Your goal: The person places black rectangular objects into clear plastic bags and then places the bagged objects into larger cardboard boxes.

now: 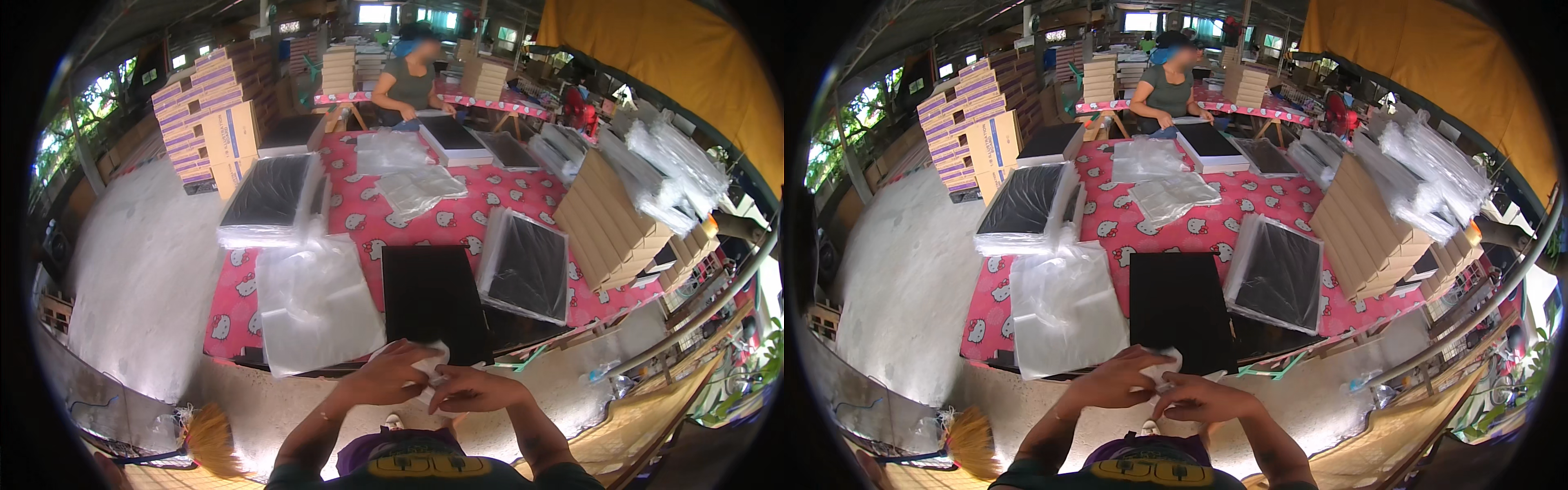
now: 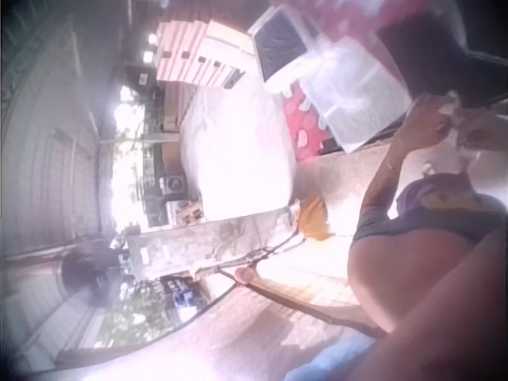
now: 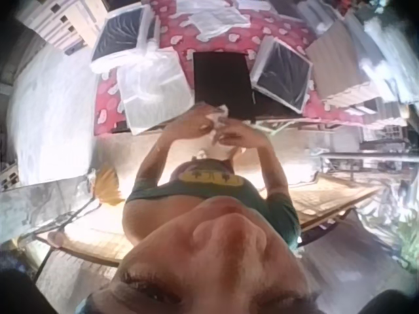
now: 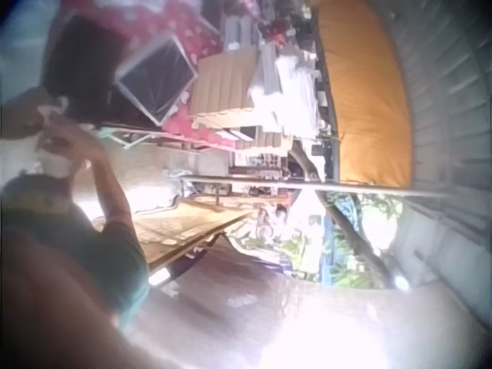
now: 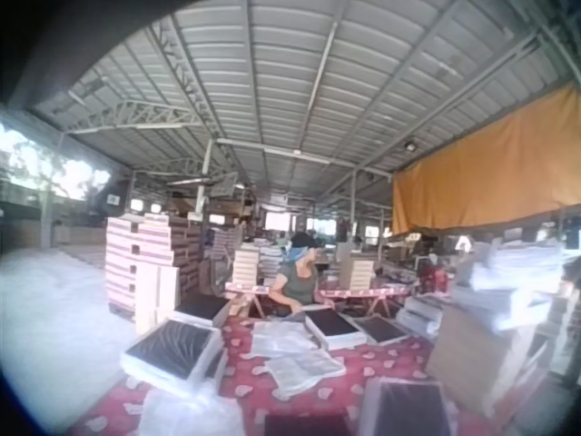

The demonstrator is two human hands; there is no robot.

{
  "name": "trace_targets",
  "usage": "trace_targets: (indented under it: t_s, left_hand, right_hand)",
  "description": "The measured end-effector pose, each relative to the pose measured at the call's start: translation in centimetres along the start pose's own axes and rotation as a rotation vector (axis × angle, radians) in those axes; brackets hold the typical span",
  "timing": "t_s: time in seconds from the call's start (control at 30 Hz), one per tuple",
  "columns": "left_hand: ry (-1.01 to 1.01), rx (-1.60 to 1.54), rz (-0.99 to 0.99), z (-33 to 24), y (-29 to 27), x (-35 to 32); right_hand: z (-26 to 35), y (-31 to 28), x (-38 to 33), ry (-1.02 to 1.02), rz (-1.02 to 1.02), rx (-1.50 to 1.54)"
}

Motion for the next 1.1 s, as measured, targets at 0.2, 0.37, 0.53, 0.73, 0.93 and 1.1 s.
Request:
trace_targets:
  t_s: [0.2,0.37,0.53,0.73,0.93,1.1]
  left_hand:
    - [-0.420,0.486,-0.325,5.0,-1.1,-0.5]
    - [-0.404,0.591,-0.336,3.9,-3.6,-0.9]
    - [-0.204,-0.406,-0.365,5.0,-5.8,-0.7]
    - [-0.378,-0.915,-0.168,5.7,-0.3,2.9]
    - [-0.120,-1.246,-0.840,6.0,-5.8,4.0]
    - [-0.406,-0.906,0.075,5.9,2.2,5.7]
  right_hand:
    - [-11.2,-6.1,-6.4,0.866,-0.386,-1.017]
    - [-11.4,-9.0,-11.1,0.871,-0.397,-0.770]
    - [-12.5,-8.7,-12.8,0.623,-0.333,-0.426]
    - [-13.5,-10.5,-13.7,-0.245,-0.824,1.255]
    - [-11.6,-6.0,-8.5,0.088,-0.026,0.372]
    - [-14.2,-11.0,-10.9,-0.224,-0.621,1.048]
Point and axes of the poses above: each hand's wrist, its own x-axis towards the middle knuckle, its own y-axis out of the palm, z = x × y, the point moved 8 cm from there along x, towards the middle knuckle, and after that the axes turned 13 degrees about -x, right-handed, at the moved point
